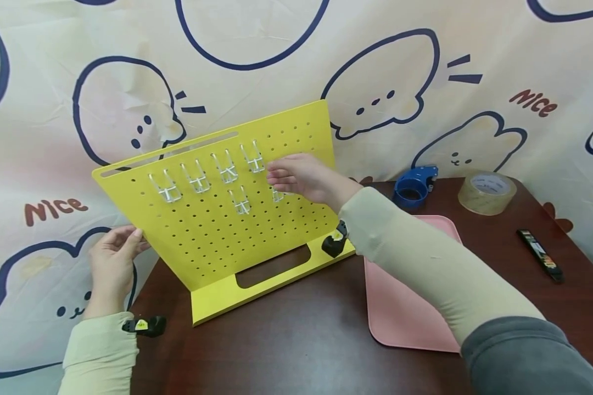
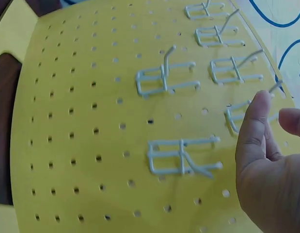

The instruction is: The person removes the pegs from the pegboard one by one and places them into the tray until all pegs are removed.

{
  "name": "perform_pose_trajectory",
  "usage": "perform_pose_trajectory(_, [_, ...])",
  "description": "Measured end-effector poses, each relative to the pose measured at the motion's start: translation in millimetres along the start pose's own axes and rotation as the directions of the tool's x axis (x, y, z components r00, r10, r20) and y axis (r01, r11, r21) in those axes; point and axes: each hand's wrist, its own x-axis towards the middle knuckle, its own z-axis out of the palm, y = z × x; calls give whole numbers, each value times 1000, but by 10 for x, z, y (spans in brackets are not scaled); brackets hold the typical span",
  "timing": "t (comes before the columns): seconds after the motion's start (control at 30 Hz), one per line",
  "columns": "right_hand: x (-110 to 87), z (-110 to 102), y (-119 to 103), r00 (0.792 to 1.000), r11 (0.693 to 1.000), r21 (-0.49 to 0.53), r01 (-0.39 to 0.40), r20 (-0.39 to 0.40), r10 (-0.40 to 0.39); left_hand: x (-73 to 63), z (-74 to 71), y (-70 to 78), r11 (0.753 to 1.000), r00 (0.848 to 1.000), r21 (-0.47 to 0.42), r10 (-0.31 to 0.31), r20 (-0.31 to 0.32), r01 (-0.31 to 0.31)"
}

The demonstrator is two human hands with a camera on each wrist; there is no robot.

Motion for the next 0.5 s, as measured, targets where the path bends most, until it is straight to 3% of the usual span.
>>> perform_pose_trajectory(0.23, [65, 132, 35, 1000, 992, 127, -18, -22, 21, 3, 11, 5, 1000, 1000, 1, 1, -8, -1])
perform_pose_trajectory(0.5, [83, 223, 47, 1000, 984, 178, -13, -10, 15, 2, 5, -3, 1000, 1000, 3, 2, -11, -2])
